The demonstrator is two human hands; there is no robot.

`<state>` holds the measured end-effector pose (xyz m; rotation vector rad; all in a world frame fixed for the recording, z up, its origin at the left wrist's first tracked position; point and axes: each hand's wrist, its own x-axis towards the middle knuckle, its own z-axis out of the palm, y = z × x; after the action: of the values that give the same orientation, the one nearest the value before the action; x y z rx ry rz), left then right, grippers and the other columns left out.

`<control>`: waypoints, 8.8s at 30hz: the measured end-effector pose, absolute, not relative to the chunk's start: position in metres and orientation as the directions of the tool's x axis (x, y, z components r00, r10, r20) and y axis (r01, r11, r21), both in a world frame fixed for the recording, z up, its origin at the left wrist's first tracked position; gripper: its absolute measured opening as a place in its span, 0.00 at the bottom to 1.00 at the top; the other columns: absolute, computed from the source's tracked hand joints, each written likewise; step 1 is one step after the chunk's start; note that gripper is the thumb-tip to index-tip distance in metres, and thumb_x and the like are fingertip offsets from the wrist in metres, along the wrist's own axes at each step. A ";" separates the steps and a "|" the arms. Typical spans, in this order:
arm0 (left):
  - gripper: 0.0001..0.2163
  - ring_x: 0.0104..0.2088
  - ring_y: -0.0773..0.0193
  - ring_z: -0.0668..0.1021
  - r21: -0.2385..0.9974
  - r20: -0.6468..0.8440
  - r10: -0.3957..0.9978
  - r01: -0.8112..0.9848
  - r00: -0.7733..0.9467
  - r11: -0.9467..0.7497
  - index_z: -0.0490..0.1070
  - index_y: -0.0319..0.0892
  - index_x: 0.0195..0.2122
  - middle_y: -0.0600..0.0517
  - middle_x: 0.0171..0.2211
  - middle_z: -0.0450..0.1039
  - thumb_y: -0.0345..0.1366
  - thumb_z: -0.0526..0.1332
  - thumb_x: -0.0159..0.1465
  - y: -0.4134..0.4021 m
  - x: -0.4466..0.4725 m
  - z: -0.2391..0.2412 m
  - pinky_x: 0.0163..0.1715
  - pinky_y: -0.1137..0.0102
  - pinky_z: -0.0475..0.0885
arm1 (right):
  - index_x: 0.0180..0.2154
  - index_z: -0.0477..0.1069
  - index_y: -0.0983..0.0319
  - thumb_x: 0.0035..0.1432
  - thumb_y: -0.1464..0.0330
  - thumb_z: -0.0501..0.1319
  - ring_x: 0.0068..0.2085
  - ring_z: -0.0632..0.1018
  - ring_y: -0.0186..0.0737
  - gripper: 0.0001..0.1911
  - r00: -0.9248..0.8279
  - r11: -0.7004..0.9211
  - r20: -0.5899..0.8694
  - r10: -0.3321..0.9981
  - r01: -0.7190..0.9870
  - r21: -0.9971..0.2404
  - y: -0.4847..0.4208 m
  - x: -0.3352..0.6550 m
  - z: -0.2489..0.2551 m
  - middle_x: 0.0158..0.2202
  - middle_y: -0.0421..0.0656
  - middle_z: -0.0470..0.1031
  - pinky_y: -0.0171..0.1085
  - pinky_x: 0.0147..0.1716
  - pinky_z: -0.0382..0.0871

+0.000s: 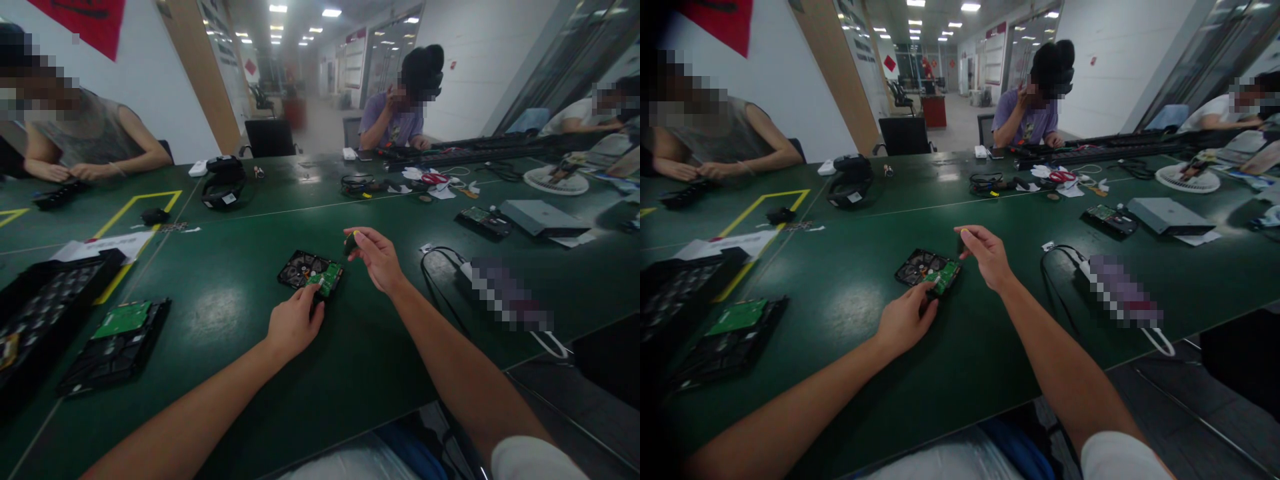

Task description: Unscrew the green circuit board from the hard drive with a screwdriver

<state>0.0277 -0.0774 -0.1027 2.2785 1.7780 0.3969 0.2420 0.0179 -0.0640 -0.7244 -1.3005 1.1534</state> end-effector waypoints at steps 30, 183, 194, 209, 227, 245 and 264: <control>0.20 0.40 0.58 0.83 0.336 0.045 0.975 0.916 0.217 -0.220 0.64 0.48 0.65 0.47 0.51 0.79 0.44 0.54 0.74 -0.077 0.028 -0.103 0.38 0.67 0.73 | 0.43 0.79 0.56 0.65 0.53 0.66 0.46 0.82 0.42 0.14 -0.123 0.283 0.340 0.932 -0.337 -0.898 0.015 0.240 -0.061 0.49 0.43 0.80 0.37 0.35 0.79; 0.19 0.38 0.57 0.83 0.338 0.066 0.970 0.909 0.234 -0.243 0.64 0.48 0.64 0.47 0.50 0.79 0.44 0.53 0.74 -0.078 0.027 -0.102 0.35 0.66 0.71 | 0.43 0.81 0.54 0.63 0.54 0.68 0.42 0.78 0.39 0.13 -0.073 0.323 0.348 0.935 -0.231 -0.918 0.019 0.243 -0.064 0.44 0.42 0.78 0.35 0.31 0.76; 0.19 0.38 0.58 0.83 0.333 0.064 0.970 0.912 0.233 -0.240 0.64 0.47 0.64 0.48 0.50 0.79 0.44 0.53 0.74 -0.078 0.026 -0.104 0.35 0.66 0.71 | 0.42 0.73 0.56 0.66 0.55 0.67 0.47 0.82 0.42 0.13 -0.110 0.320 0.365 0.924 -0.299 -0.899 0.018 0.239 -0.065 0.42 0.43 0.82 0.37 0.36 0.79; 0.19 0.38 0.57 0.83 0.339 0.078 0.970 0.909 0.230 -0.243 0.64 0.47 0.64 0.48 0.50 0.79 0.44 0.53 0.74 -0.077 0.027 -0.106 0.35 0.65 0.70 | 0.47 0.77 0.55 0.68 0.55 0.64 0.43 0.81 0.41 0.13 -0.148 0.304 0.362 0.920 -0.312 -0.900 0.018 0.241 -0.065 0.39 0.42 0.80 0.37 0.34 0.79; 0.19 0.39 0.56 0.83 0.340 0.063 0.971 0.910 0.230 -0.237 0.64 0.48 0.64 0.49 0.48 0.80 0.44 0.53 0.74 -0.077 0.027 -0.105 0.36 0.65 0.71 | 0.44 0.75 0.58 0.71 0.53 0.59 0.46 0.81 0.44 0.16 -0.211 0.230 0.327 0.921 -0.384 -0.894 0.017 0.241 -0.066 0.41 0.45 0.80 0.43 0.40 0.82; 0.20 0.39 0.57 0.83 0.330 0.015 0.978 0.922 0.210 -0.203 0.64 0.48 0.65 0.47 0.50 0.80 0.43 0.54 0.74 -0.077 0.028 -0.102 0.37 0.67 0.73 | 0.43 0.77 0.57 0.67 0.46 0.61 0.45 0.82 0.44 0.22 -0.234 0.161 0.267 0.935 -0.390 -0.906 0.017 0.237 -0.070 0.39 0.44 0.81 0.47 0.47 0.81; 0.20 0.38 0.57 0.83 0.332 0.045 0.973 0.915 0.226 -0.228 0.64 0.47 0.65 0.48 0.49 0.80 0.44 0.54 0.74 -0.077 0.028 -0.102 0.36 0.66 0.72 | 0.42 0.79 0.58 0.66 0.46 0.61 0.43 0.81 0.43 0.23 -0.233 0.145 0.253 0.939 -0.399 -0.906 0.019 0.238 -0.071 0.38 0.44 0.79 0.44 0.45 0.80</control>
<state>0.0276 -0.0770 -0.1022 2.2646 1.7840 0.3566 0.2377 0.0188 -0.0710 -0.6254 -1.2004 1.4085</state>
